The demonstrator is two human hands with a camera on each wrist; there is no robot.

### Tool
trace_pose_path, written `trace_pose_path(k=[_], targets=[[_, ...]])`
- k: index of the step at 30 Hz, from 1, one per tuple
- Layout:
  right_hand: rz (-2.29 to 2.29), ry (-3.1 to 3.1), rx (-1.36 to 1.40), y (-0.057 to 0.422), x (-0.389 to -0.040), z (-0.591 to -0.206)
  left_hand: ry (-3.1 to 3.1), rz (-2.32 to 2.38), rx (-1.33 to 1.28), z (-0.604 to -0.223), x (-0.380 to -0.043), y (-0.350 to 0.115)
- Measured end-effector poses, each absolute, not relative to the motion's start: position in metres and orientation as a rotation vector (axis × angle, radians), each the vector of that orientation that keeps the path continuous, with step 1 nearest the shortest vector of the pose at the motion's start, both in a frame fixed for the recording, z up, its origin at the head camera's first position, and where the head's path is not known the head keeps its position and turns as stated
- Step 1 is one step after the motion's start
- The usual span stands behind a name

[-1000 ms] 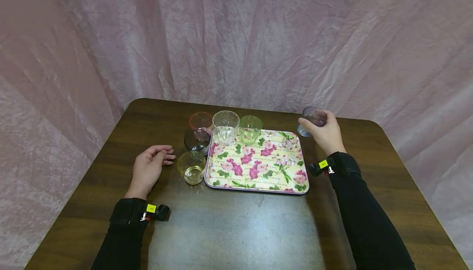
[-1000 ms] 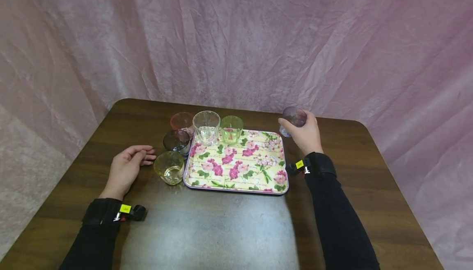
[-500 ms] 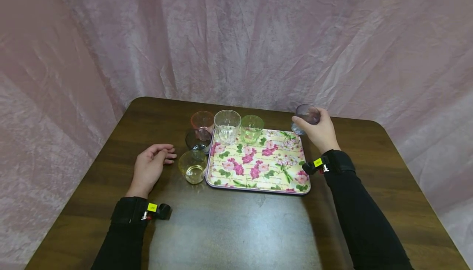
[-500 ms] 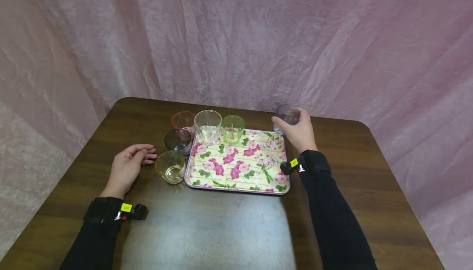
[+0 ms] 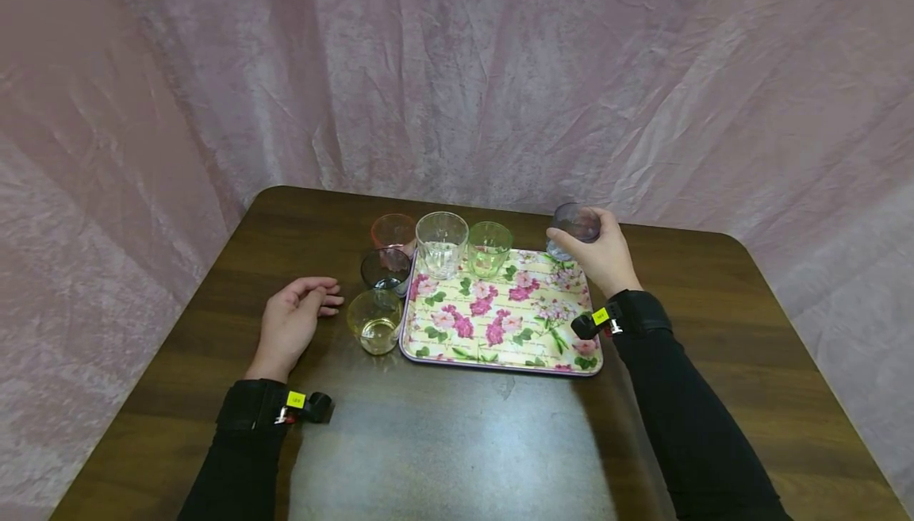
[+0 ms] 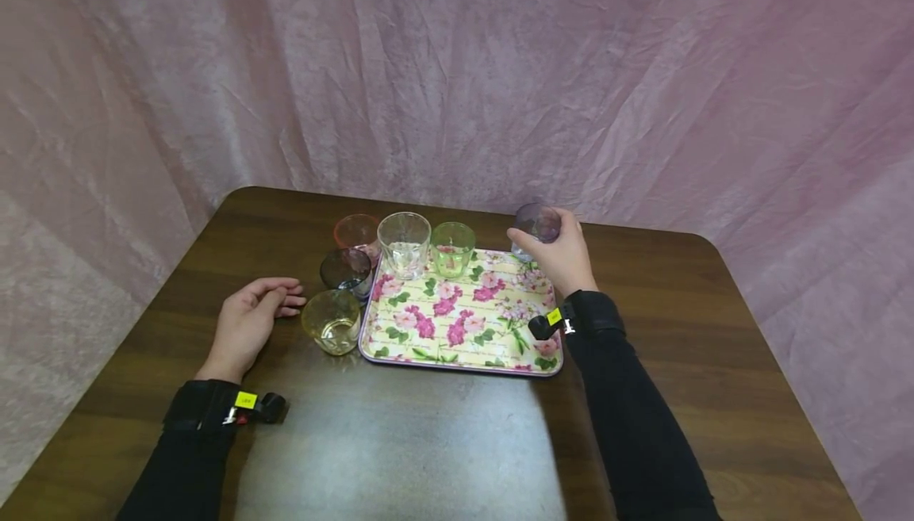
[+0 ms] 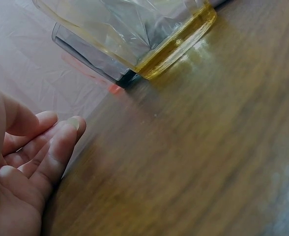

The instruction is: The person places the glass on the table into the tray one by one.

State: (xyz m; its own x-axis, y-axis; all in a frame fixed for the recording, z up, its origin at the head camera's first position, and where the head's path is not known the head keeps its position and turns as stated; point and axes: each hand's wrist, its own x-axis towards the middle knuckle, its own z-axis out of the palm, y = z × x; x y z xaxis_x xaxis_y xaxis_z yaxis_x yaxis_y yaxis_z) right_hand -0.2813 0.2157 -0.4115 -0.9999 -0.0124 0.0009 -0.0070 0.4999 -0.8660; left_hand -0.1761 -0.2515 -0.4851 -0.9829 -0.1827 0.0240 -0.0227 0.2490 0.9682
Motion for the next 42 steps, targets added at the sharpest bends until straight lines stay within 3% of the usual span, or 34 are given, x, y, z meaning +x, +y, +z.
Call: trace_pose_path(k=[42], targets=[[-1.448, 2.595, -0.119, 0.188, -0.28, -0.443, -2.359, -1.842, 0.179, -0.486, -0.177, -0.25]])
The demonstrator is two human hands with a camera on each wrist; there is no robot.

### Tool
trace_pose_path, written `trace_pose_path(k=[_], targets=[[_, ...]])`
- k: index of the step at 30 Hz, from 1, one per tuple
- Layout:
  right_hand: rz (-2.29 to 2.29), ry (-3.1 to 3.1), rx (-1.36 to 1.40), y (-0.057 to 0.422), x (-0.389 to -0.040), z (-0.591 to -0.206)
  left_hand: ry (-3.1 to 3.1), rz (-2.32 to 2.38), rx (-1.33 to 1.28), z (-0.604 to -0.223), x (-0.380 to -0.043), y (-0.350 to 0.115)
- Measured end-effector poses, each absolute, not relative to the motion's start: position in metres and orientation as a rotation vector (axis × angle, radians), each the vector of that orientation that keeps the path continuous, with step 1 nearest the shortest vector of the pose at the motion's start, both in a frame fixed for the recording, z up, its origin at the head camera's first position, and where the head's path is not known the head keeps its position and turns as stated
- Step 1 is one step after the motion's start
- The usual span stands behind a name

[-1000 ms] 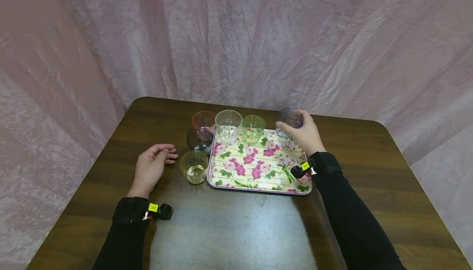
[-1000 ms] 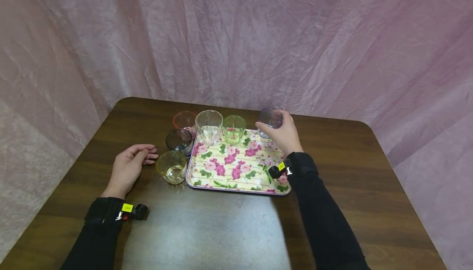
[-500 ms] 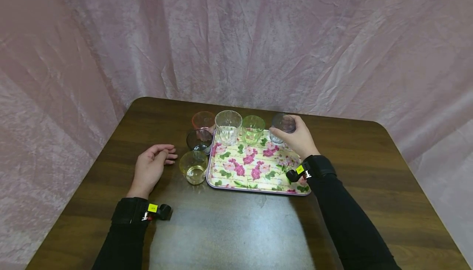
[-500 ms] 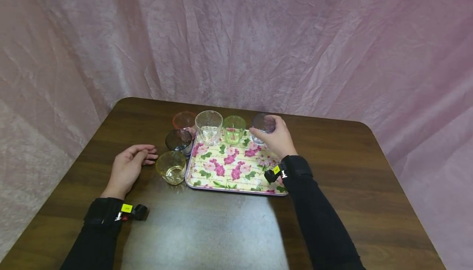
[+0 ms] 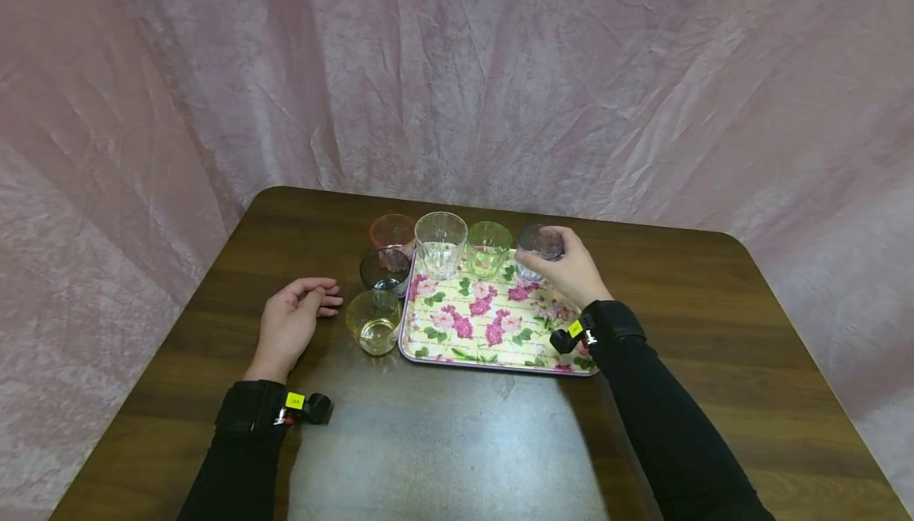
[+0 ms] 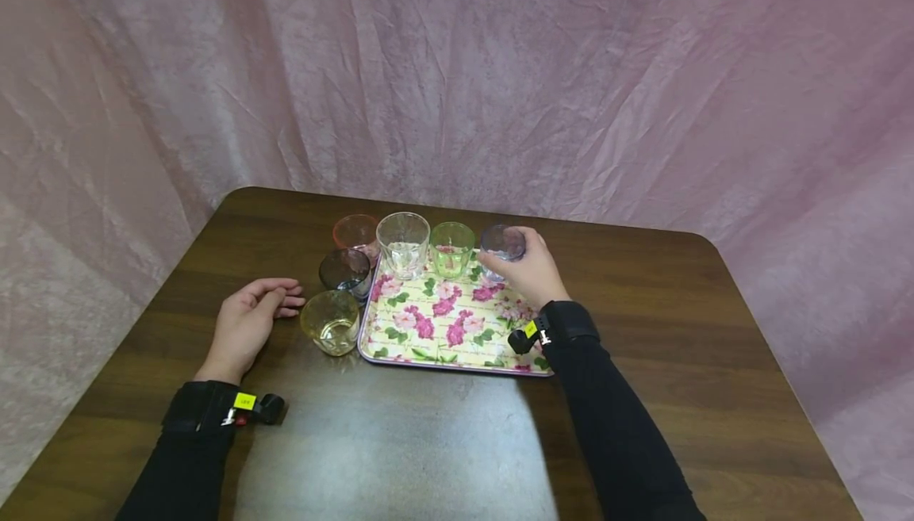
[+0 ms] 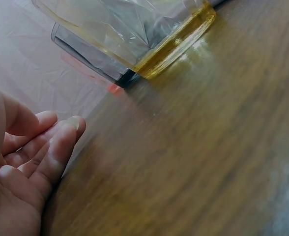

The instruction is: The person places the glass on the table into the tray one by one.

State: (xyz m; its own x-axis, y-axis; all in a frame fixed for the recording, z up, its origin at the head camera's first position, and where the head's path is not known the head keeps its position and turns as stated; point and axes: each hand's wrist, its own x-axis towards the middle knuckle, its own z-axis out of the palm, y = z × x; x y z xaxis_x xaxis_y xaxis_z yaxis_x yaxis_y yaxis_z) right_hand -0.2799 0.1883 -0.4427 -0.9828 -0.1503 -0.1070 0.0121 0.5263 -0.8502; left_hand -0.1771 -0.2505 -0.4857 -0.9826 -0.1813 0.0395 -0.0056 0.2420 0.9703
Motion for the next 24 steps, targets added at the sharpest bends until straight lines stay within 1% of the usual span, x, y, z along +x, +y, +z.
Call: trace_pose_path(k=[24], targets=[[-1.441, 2.57, -0.128, 0.181, -0.2837, -0.4516, -2.36, -1.849, 0.195, -0.4888, -0.1789, -0.252]])
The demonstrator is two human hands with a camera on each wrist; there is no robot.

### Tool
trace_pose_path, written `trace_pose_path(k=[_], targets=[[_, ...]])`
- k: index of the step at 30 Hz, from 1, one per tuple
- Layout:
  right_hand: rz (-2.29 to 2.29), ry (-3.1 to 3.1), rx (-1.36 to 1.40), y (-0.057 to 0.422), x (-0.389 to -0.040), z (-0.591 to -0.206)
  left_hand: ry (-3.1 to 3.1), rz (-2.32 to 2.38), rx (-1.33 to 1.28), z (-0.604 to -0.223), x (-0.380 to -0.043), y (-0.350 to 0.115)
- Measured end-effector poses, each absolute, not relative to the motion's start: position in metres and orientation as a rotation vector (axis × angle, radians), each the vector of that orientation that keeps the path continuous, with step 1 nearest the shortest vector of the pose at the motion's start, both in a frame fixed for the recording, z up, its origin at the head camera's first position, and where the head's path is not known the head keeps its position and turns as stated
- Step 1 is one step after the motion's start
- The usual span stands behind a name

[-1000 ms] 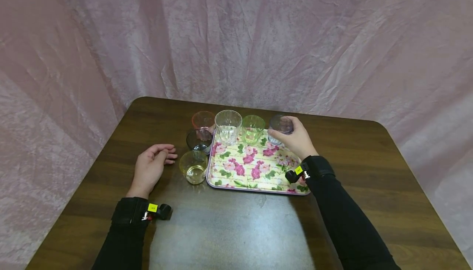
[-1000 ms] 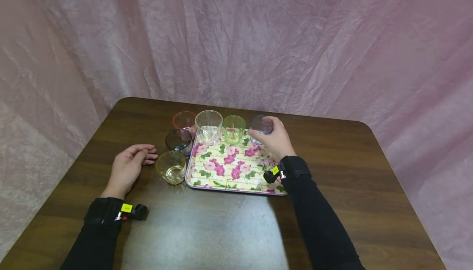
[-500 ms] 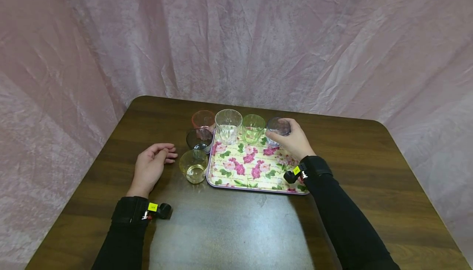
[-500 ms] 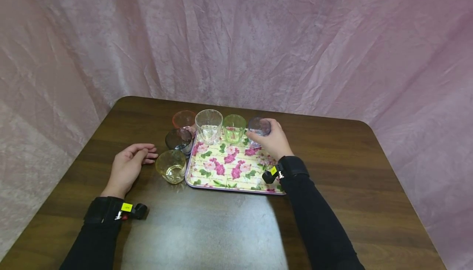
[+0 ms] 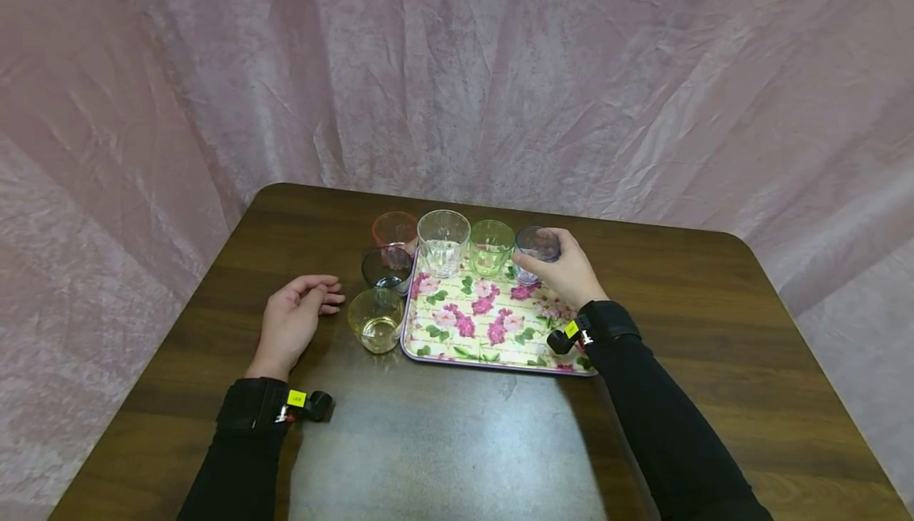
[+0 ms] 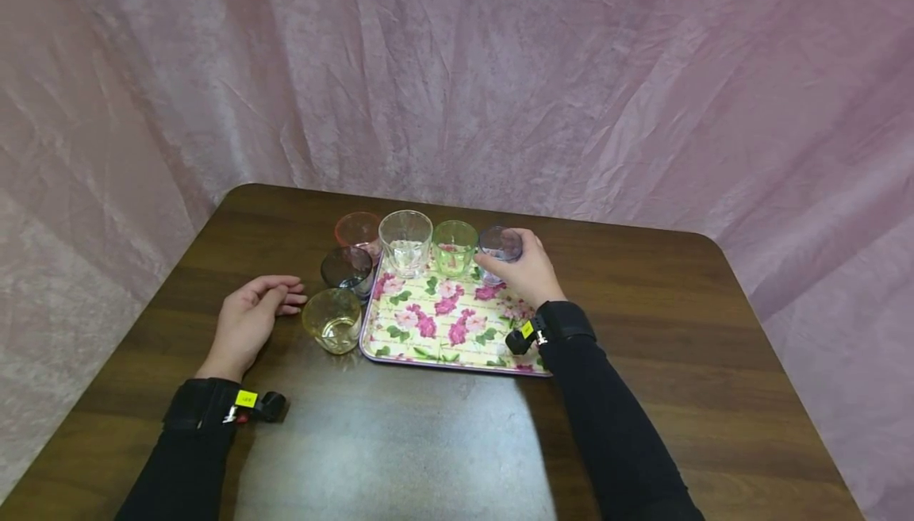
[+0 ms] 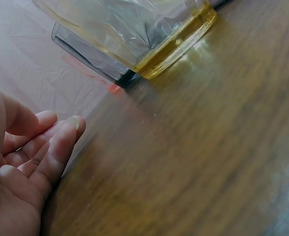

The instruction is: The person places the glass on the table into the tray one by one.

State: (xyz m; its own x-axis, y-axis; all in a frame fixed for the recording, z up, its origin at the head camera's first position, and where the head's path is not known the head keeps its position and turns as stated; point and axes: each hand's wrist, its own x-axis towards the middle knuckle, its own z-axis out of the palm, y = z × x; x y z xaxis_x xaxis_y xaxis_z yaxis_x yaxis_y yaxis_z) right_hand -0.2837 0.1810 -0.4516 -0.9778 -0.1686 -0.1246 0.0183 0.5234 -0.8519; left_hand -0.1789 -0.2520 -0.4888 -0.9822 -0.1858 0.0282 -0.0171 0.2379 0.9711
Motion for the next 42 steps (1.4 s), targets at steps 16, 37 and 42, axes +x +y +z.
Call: trace_pose_path(k=[16, 37, 42], targets=[[-1.486, 2.575, -0.15, 0.1782, -0.284, -0.4512, -2.354, -1.864, 0.189, -0.4871, -0.1784, -0.2517], [-1.485, 2.578, -0.105, 0.1824, -0.2797, -0.4497, -2.366, -1.853, 0.204, -0.4877, -0.1768, -0.2511], [-1.499, 2.584, -0.1, 0.1847, -0.2768, -0.4457, -2.366, -1.844, 0.2, -0.486, -0.1767, -0.2514]])
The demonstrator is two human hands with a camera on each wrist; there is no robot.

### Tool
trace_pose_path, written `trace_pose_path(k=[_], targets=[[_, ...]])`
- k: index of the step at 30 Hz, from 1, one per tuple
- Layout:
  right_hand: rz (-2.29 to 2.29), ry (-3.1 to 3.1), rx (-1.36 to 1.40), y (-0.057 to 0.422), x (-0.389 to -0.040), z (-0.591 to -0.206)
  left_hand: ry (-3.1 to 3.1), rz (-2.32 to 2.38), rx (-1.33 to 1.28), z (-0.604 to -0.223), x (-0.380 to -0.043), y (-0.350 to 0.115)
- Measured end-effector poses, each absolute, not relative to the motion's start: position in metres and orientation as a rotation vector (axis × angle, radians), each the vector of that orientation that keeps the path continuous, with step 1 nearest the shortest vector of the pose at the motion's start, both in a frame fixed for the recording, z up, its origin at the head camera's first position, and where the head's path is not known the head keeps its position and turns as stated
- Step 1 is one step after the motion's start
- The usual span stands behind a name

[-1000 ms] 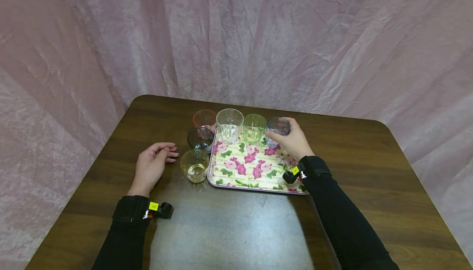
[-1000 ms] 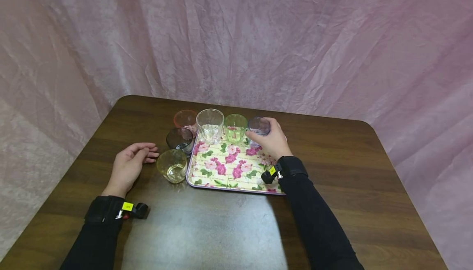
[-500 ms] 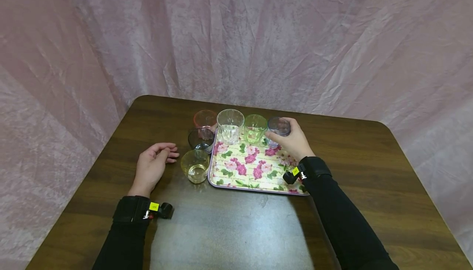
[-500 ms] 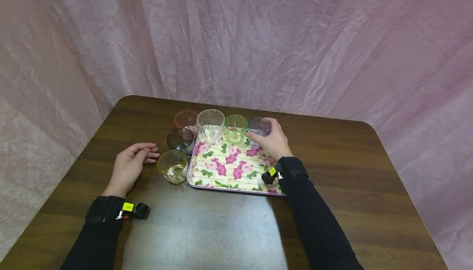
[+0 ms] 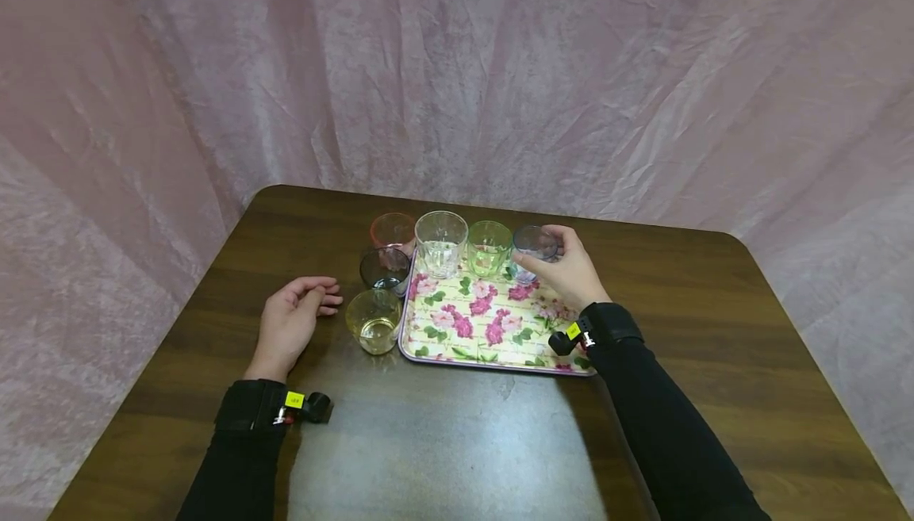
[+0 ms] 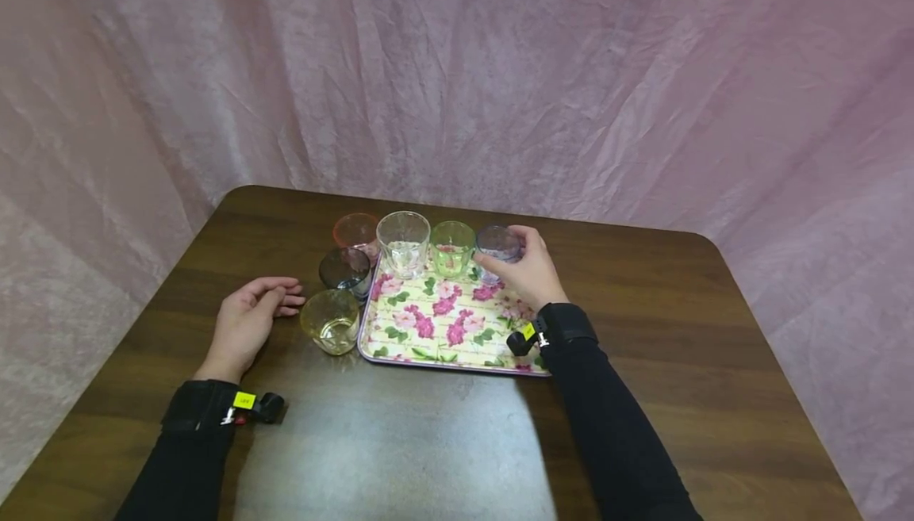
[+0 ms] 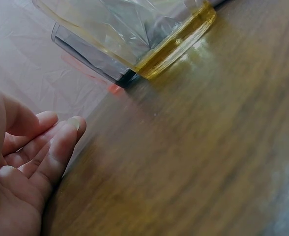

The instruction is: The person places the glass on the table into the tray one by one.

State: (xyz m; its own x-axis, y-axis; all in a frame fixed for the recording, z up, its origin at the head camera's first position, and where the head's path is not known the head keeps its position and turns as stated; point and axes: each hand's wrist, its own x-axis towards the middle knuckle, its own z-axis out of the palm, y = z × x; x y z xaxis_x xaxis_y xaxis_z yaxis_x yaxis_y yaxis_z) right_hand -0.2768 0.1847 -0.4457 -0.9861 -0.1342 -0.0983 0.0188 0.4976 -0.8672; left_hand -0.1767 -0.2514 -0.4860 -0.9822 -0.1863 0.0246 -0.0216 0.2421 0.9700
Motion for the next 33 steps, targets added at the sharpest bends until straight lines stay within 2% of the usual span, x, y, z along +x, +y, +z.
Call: trace_pose_path(k=[33], targets=[[-1.691, 2.615, -0.032, 0.227, -0.253, -0.435, -2.385, -1.812, 0.169, -0.488, -0.179, -0.252]])
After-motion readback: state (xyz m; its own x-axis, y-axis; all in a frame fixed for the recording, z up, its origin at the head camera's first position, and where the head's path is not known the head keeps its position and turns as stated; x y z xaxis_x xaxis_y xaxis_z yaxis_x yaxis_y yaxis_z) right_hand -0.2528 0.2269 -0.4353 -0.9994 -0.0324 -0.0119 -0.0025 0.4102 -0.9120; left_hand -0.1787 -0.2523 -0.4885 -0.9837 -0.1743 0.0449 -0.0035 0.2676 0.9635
